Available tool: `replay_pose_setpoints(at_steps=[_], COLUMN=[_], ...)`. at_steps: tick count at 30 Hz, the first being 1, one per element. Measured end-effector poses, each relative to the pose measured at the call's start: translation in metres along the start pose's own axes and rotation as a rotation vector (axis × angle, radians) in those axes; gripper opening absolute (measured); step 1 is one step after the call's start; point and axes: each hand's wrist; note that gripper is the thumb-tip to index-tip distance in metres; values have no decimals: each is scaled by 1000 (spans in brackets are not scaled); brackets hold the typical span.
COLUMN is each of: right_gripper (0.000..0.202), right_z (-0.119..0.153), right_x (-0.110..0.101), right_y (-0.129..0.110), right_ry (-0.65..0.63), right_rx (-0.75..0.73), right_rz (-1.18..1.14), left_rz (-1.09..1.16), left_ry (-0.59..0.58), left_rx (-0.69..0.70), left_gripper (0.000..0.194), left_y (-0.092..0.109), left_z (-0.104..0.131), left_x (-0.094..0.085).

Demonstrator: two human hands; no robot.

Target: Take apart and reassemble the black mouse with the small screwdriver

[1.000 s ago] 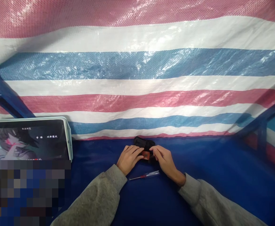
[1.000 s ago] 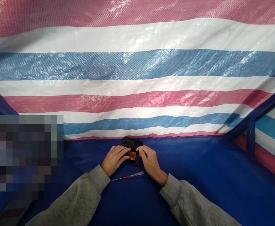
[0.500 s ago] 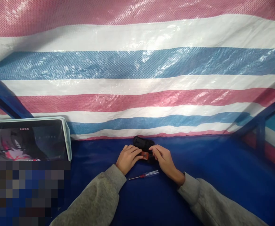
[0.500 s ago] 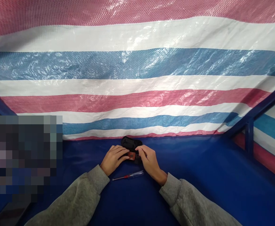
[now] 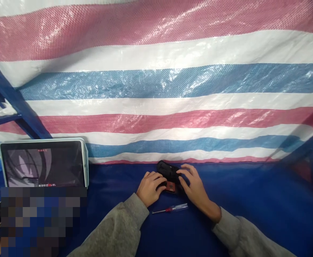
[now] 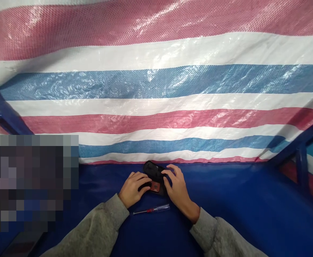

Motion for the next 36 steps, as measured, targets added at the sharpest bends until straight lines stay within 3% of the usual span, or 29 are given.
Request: replay_pose_setpoints(at_steps=[6,14,22,24,26,29,31,36], right_gripper=[15,18,28,29,31,34,35,38], right_z=[-2,-17,-39,-41,-43,-43,-43,-39], right_x=[4,-10,-35,-37,-39,-40,-41,-40], right_y=[9,3,-19,-23,-26,-30,-32,-32], right_ry=[-156,-146,-100,-102,-117,-174,-220,-332], right_rx=[-2,10,200,258,323,408,448,527], right_rz=[57,22,-175,-264,-338,-432,-492,-610], left_rz=[37,17,-4,-13,-34,-54,-52,7], left_ry=[-15,28,48,112,248,392,382,367], left_rx=[-85,-50,-1,-1,-31,-32,8,26], left_gripper=[23,23,25,26,32,56,65,56], left_y=[-1,-7,-7,-4,-2,-1,-2,-6], left_z=[1,3,4,5,6,7,7,7], left_x=[0,3,4,3,1,0,0,0])
Point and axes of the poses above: each hand's wrist, its own z-axis away from the middle knuckle, its own x-axis out of the palm, y = z × x, and after that the axes turned 7 degrees about y, right-handed
